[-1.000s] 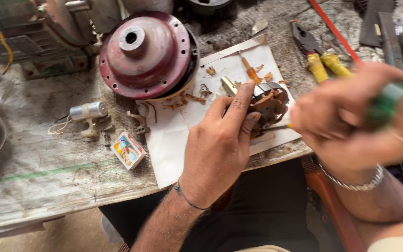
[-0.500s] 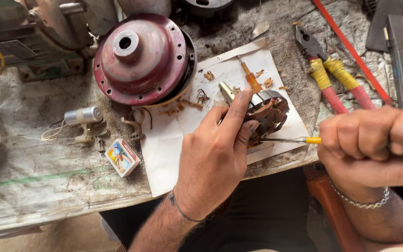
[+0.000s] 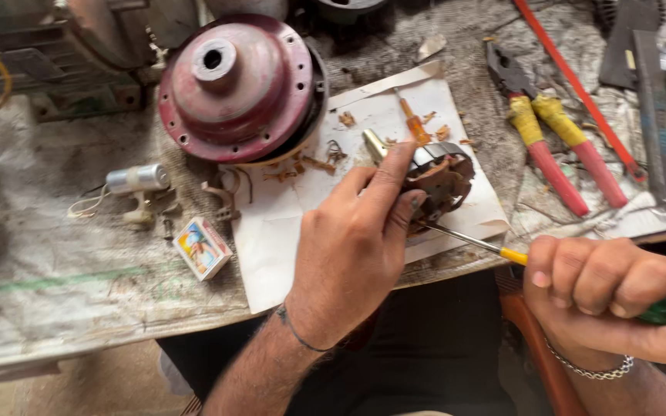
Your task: The person holds an electric motor stator on a workbench and uses a green-handled screwdriver to scrape burnt insulation and debris from its copper windings, rotating the stator to reach different sides and picking loose fragments off by hand.
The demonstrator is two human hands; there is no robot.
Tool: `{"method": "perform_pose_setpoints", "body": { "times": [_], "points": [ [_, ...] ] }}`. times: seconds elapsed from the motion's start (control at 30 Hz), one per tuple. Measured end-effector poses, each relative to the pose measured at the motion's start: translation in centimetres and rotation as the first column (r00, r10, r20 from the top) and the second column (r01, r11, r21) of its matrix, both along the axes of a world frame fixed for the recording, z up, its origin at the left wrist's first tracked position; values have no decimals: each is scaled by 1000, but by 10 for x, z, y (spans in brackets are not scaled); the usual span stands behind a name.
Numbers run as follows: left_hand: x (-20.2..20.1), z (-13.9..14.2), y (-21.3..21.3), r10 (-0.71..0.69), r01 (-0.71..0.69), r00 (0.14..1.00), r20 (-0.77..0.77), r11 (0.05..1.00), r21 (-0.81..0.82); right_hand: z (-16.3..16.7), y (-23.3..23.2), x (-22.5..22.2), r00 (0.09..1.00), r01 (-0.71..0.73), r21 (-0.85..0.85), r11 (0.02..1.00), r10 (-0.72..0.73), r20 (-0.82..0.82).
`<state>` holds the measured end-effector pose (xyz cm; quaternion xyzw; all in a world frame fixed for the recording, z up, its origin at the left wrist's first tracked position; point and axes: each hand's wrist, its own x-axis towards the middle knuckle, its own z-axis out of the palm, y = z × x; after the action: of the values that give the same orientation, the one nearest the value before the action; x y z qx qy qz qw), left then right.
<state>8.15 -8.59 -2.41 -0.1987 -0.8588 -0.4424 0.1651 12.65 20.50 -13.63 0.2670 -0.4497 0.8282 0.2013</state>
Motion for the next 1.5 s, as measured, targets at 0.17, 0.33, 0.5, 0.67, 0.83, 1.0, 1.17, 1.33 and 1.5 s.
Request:
{"method": "perform_pose_setpoints", "body": {
  "times": [0.17, 0.33, 0.5, 0.67, 0.83, 1.0, 1.17, 1.33, 1.5],
  "points": [
    [-1, 0, -2, -11, 10, 1000, 11, 1000, 10, -6, 6, 26, 992, 76, 142, 987, -89, 86],
    [-3, -1, -2, -16, 16, 1000, 9, 1000, 4, -12, 6, 30, 919, 237, 117, 964, -261, 295],
    [-2, -3, -3, -21, 21, 1000, 11, 1000, 0, 35, 35, 5, 921, 62, 451, 891, -225, 318],
    [-2, -2, -4, -25, 25, 1000, 2, 1000, 5, 48, 63, -12, 965, -7, 744, 669, -190, 180],
    [-1, -3, -4, -19, 19, 1000, -3, 1000, 2, 26, 74, -13, 981, -66, 242, 968, 19, 191],
    [-2, -5, -3, -24, 24, 1000, -2, 1000, -2, 62, 27, 11, 956, 221, 752, 621, -291, -40],
    [-1, -6, -5, -11, 11, 1000, -29, 1000, -2, 86, -69, -18, 881, 413, 907, -84, -214, -421],
    [0, -9, -5, 7, -7, 999, -32, 1000, -2, 103, -100, -27, 872, 429, 895, -121, -202, -446],
    [-1, -9, -4, -4, 4, 1000, -31, 1000, -13, 107, -100, -26, 895, 363, 926, -105, -237, -377]
  ]
}}
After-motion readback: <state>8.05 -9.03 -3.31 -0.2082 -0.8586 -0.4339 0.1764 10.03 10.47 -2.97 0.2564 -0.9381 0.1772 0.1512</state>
